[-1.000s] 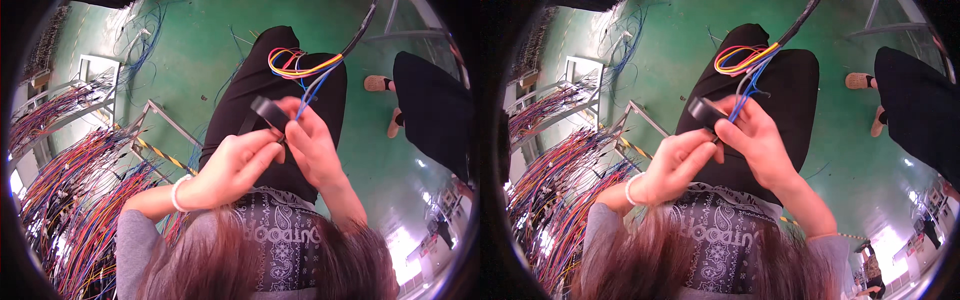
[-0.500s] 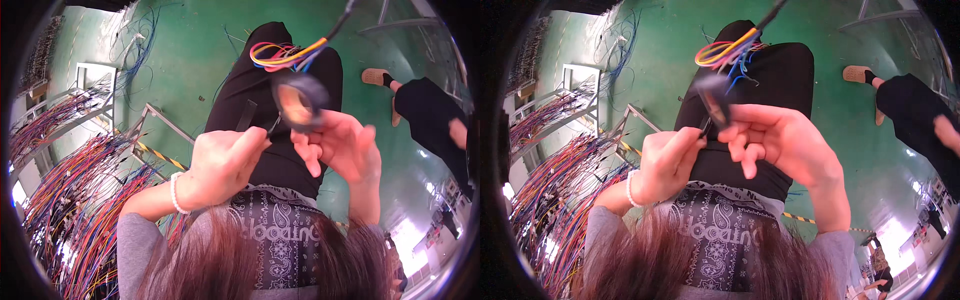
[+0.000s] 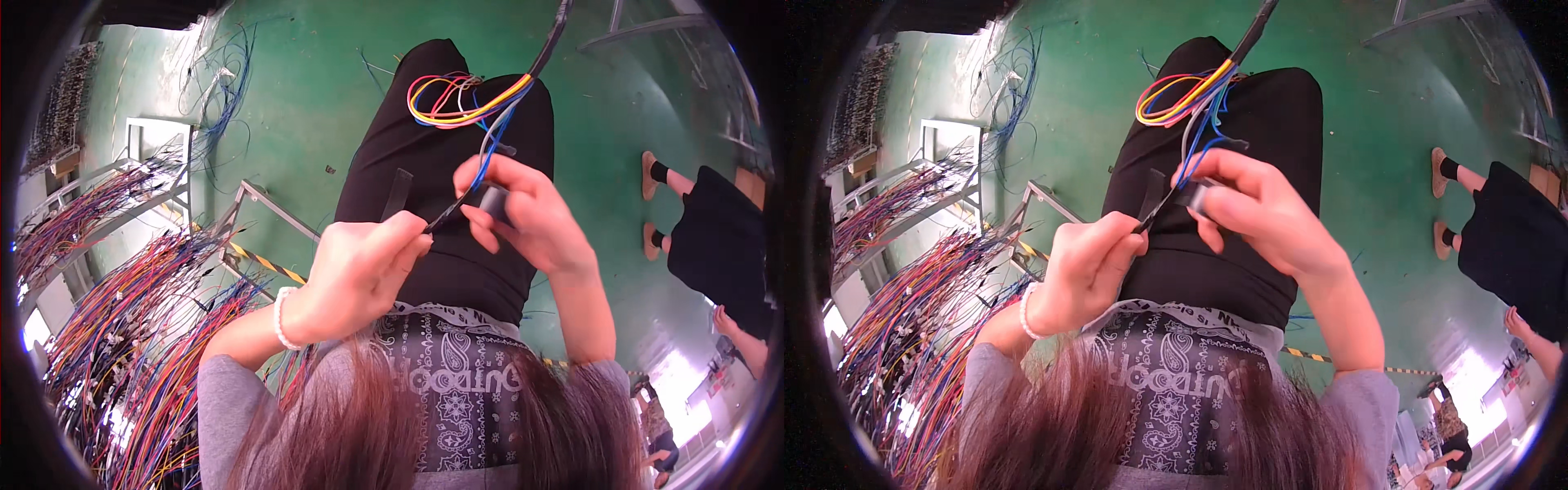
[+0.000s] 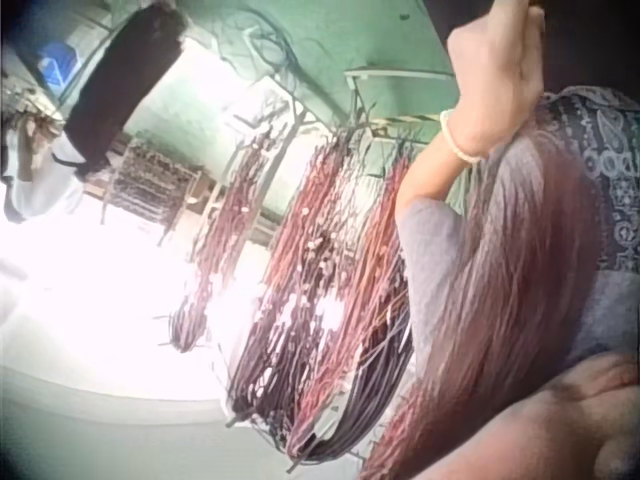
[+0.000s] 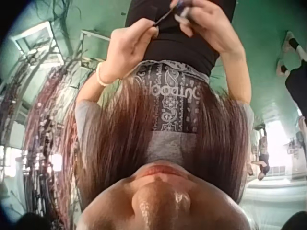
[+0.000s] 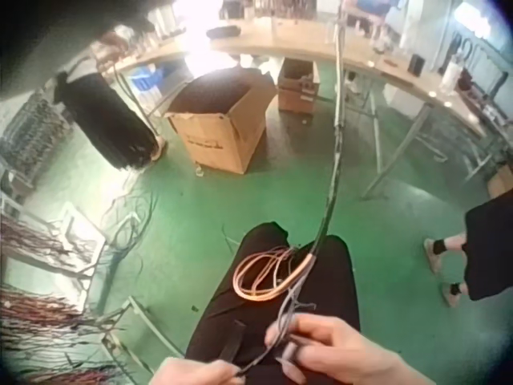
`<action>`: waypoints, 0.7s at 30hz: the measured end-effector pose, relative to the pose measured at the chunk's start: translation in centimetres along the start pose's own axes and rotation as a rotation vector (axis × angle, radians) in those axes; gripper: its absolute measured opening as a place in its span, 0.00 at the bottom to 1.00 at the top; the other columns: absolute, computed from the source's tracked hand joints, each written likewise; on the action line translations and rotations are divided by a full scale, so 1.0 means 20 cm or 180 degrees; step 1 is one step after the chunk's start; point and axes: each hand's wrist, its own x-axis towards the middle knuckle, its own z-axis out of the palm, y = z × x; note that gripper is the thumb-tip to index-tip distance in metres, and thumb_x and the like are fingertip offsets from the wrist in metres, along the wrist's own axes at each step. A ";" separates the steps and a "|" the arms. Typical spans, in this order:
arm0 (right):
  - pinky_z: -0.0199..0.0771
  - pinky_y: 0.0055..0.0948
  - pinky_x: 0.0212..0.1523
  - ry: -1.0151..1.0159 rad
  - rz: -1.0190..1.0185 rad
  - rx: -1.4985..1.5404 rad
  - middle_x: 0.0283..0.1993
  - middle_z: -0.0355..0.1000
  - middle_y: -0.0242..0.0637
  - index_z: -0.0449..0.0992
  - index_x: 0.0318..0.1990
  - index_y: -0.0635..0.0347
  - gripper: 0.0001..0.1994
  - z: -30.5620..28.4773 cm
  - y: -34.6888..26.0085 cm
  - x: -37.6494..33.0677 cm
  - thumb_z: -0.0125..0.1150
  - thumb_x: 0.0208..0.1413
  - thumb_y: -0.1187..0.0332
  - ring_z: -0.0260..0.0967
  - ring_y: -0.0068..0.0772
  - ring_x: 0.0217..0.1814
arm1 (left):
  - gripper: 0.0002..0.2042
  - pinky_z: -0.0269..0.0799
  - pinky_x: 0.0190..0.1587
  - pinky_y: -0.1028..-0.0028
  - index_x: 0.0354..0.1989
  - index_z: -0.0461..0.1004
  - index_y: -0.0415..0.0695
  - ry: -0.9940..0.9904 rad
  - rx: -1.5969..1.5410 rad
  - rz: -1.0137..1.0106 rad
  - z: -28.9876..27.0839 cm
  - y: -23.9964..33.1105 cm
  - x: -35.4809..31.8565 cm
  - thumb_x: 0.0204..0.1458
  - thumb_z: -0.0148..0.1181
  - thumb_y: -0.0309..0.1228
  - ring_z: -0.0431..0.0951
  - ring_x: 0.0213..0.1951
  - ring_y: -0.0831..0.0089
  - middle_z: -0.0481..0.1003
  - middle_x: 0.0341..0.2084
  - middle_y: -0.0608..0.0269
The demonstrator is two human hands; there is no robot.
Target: Wrapping bundles of electrical wires with tape to form harnesses and hanging them on a rack.
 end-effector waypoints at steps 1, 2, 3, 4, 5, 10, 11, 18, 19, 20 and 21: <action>0.71 0.27 0.30 0.0101 0.0219 0.0718 0.38 0.68 0.37 0.68 0.47 0.71 0.24 0.02 -0.03 -0.06 0.63 0.52 0.58 0.66 0.25 0.32 | 0.05 0.62 0.18 0.68 0.28 0.69 0.41 0.0141 0.0764 0.0553 0.01 -0.01 0.01 0.53 0.58 0.24 0.69 0.13 0.64 0.65 0.11 0.59; 0.72 0.29 0.29 0.0184 0.0300 0.1252 0.36 0.68 0.38 0.68 0.48 0.72 0.24 0.09 -0.11 -0.09 0.63 0.52 0.60 0.67 0.27 0.33 | 0.05 0.62 0.18 0.68 0.28 0.69 0.41 0.0139 0.0765 0.0548 0.01 -0.01 0.01 0.53 0.58 0.24 0.69 0.13 0.64 0.65 0.11 0.59; 0.71 0.28 0.30 0.0253 -0.0020 0.0809 0.36 0.68 0.38 0.68 0.47 0.71 0.22 0.14 -0.10 -0.11 0.62 0.54 0.59 0.67 0.26 0.34 | 0.03 0.64 0.20 0.67 0.30 0.69 0.39 -0.0007 0.0793 0.0633 0.01 -0.01 0.01 0.52 0.58 0.22 0.71 0.16 0.58 0.68 0.14 0.56; 0.71 0.28 0.31 0.0346 -0.0355 0.0361 0.37 0.69 0.38 0.69 0.47 0.69 0.20 0.18 -0.09 -0.13 0.60 0.56 0.59 0.67 0.26 0.35 | 0.04 0.66 0.22 0.66 0.33 0.69 0.36 -0.0168 0.0811 0.0741 0.00 0.00 0.01 0.51 0.57 0.19 0.72 0.19 0.52 0.71 0.17 0.53; 0.71 0.27 0.34 0.0436 -0.0287 -0.0073 0.38 0.70 0.37 0.69 0.46 0.67 0.19 0.16 -0.07 -0.11 0.59 0.58 0.58 0.68 0.25 0.36 | 0.03 0.68 0.23 0.67 0.32 0.69 0.36 -0.0530 0.0788 0.0645 -0.01 0.03 0.03 0.53 0.56 0.20 0.74 0.20 0.55 0.71 0.18 0.55; 0.69 0.24 0.43 0.0885 -0.0612 0.0556 0.38 0.73 0.32 0.70 0.41 0.59 0.13 0.16 0.07 0.08 0.63 0.57 0.62 0.69 0.20 0.40 | 0.05 0.62 0.22 0.71 0.30 0.69 0.38 -0.0415 -0.0346 0.0404 0.01 0.03 0.02 0.58 0.53 0.25 0.68 0.17 0.66 0.67 0.17 0.59; 0.69 0.24 0.43 0.0885 -0.0624 0.0560 0.38 0.73 0.32 0.70 0.41 0.59 0.13 0.18 0.07 0.11 0.63 0.57 0.62 0.69 0.20 0.40 | 0.07 0.60 0.22 0.73 0.30 0.69 0.38 -0.0729 -0.0768 -0.0056 -0.02 0.05 0.03 0.60 0.51 0.27 0.66 0.17 0.71 0.66 0.17 0.62; 0.71 0.24 0.41 -0.0085 -0.0882 -0.0059 0.52 0.70 0.42 0.67 0.52 0.65 0.26 0.06 0.10 0.12 0.63 0.55 0.53 0.67 0.25 0.44 | 0.08 0.59 0.25 0.78 0.31 0.69 0.38 -0.0601 -0.1765 -0.1076 -0.07 0.06 0.02 0.62 0.48 0.27 0.62 0.21 0.83 0.65 0.17 0.67; 0.70 0.22 0.39 0.0231 -0.0839 -0.0421 0.52 0.70 0.41 0.70 0.49 0.65 0.22 0.08 0.11 0.08 0.62 0.56 0.55 0.66 0.23 0.42 | 0.08 0.59 0.24 0.78 0.31 0.69 0.38 -0.0544 -0.1385 -0.0985 -0.07 0.06 0.02 0.62 0.48 0.27 0.62 0.21 0.82 0.65 0.16 0.67; 0.68 0.19 0.38 0.0430 -0.1385 -0.0322 0.49 0.70 0.38 0.72 0.43 0.64 0.13 0.14 0.12 0.07 0.58 0.60 0.61 0.65 0.19 0.40 | 0.08 0.59 0.24 0.78 0.30 0.69 0.37 -0.0489 -0.1007 -0.0887 -0.07 0.06 0.02 0.62 0.48 0.27 0.61 0.20 0.82 0.65 0.16 0.67; 0.67 0.18 0.37 0.0619 -0.1502 -0.0458 0.48 0.70 0.37 0.72 0.43 0.63 0.11 0.15 0.13 0.06 0.56 0.62 0.64 0.64 0.18 0.40 | 0.08 0.58 0.23 0.78 0.29 0.69 0.37 -0.0327 -0.0920 -0.0767 -0.07 0.03 0.03 0.61 0.49 0.26 0.62 0.19 0.83 0.66 0.16 0.66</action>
